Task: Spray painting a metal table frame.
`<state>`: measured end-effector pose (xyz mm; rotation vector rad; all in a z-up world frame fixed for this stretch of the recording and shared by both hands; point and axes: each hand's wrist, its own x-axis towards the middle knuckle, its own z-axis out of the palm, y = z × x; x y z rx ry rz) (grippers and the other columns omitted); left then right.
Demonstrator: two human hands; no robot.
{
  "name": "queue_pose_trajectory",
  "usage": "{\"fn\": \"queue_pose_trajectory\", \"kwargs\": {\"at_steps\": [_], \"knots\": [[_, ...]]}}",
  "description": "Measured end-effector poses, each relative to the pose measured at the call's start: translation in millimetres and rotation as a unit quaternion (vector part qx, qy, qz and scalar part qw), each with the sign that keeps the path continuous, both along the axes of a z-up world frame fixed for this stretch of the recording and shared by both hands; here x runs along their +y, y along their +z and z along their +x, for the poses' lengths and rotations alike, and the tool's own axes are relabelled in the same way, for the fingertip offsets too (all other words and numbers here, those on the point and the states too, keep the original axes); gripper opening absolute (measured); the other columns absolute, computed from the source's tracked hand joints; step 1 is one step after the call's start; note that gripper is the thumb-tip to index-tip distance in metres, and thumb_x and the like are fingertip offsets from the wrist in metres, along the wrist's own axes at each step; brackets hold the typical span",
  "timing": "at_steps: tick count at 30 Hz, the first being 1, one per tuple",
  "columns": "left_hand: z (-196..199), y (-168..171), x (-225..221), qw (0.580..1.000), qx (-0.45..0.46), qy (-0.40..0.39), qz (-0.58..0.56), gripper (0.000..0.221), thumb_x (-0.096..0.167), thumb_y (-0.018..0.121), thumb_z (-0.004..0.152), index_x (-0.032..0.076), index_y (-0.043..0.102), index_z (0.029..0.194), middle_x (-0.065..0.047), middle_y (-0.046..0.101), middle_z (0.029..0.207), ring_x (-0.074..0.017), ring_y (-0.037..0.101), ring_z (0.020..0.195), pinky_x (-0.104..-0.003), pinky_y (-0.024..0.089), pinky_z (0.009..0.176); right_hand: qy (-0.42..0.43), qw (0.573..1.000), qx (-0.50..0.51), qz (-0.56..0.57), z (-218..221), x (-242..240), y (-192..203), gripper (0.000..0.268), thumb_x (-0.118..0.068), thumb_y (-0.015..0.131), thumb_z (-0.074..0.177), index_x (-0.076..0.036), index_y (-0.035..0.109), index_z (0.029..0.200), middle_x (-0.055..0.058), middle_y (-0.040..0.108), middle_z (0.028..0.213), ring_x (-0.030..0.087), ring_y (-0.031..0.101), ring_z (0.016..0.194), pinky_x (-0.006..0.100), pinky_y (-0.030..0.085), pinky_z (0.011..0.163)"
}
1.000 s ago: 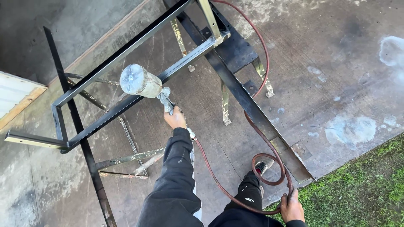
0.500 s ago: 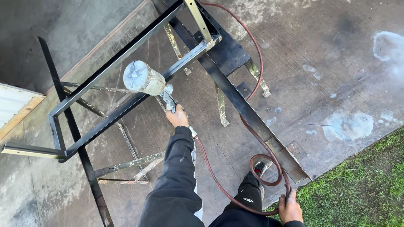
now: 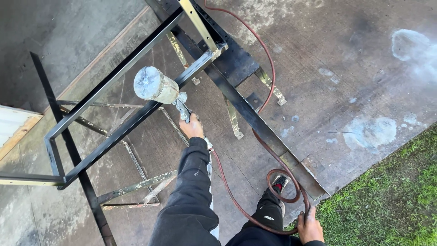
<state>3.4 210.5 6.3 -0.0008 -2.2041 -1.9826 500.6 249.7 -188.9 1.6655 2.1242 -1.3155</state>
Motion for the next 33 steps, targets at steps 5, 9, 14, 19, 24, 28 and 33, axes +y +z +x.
{"fn": "queue_pose_trajectory", "kwargs": {"at_steps": [5,9,14,19,24,28,33], "knots": [[-4,-6,14,1.0,0.027,0.0,-0.006,0.021,0.001,0.057,0.082,0.002,0.068,0.1,-0.009,0.064,0.069,-0.0157,0.051,0.049,-0.029,0.043,0.043,0.0,1.0,-0.005,-0.018,-3,2,3,0.058,-0.025,0.05,0.098,-0.019,0.031,0.152,0.027,0.079,0.093,0.045,0.079,0.084,0.052,0.061,0.076],[1,4,24,0.999,0.04,-0.009,-0.01,0.022,-0.002,0.053,0.077,-0.002,0.066,0.095,-0.011,0.064,0.069,-0.0186,0.049,0.048,-0.032,0.044,0.045,-0.001,1.0,-0.011,-0.024,-4,2,1,0.056,-0.026,0.052,0.097,-0.021,0.032,0.149,0.026,0.08,0.094,0.045,0.079,0.086,0.054,0.061,0.076],[-2,-1,33,0.999,0.043,-0.02,-0.001,0.025,-0.002,0.054,0.08,-0.001,0.068,0.101,-0.011,0.066,0.072,-0.0173,0.052,0.052,-0.03,0.046,0.047,-0.007,0.998,-0.01,-0.054,-8,5,18,0.056,-0.023,0.051,0.098,-0.019,0.031,0.151,0.024,0.081,0.093,0.042,0.081,0.082,0.051,0.063,0.074],[-1,-1,42,0.997,0.066,-0.025,-0.042,0.021,0.001,0.054,0.079,-0.001,0.066,0.095,-0.01,0.065,0.07,-0.0198,0.053,0.052,-0.032,0.046,0.051,-0.011,0.999,0.009,-0.052,-11,7,28,0.059,-0.018,0.05,0.099,-0.017,0.029,0.154,0.026,0.081,0.086,0.043,0.081,0.074,0.053,0.062,0.069],[-1,-3,52,0.996,0.066,-0.025,-0.061,0.024,0.0,0.053,0.076,0.0,0.068,0.095,-0.011,0.068,0.073,-0.0238,0.056,0.055,-0.034,0.049,0.055,-0.042,0.998,0.029,-0.033,-9,2,21,0.057,-0.019,0.053,0.096,-0.019,0.037,0.15,0.022,0.079,0.074,0.041,0.079,0.069,0.049,0.059,0.066],[-1,-3,63,0.992,0.089,-0.027,-0.086,0.022,0.001,0.055,0.075,0.0,0.068,0.093,-0.013,0.07,0.074,-0.0266,0.057,0.057,-0.036,0.05,0.06,-0.029,0.999,0.036,-0.005,-7,0,3,0.057,-0.021,0.054,0.094,-0.019,0.037,0.148,0.023,0.079,0.074,0.042,0.078,0.068,0.05,0.058,0.063],[-2,-6,75,0.99,0.107,-0.044,-0.082,0.024,0.002,0.055,0.075,0.0,0.068,0.095,-0.012,0.071,0.077,-0.0264,0.059,0.06,-0.035,0.05,0.064,-0.039,0.999,0.022,-0.018,-7,-1,1,0.06,-0.023,0.054,0.095,-0.026,0.036,0.152,0.023,0.08,0.085,0.044,0.078,0.08,0.051,0.059,0.07]]}}
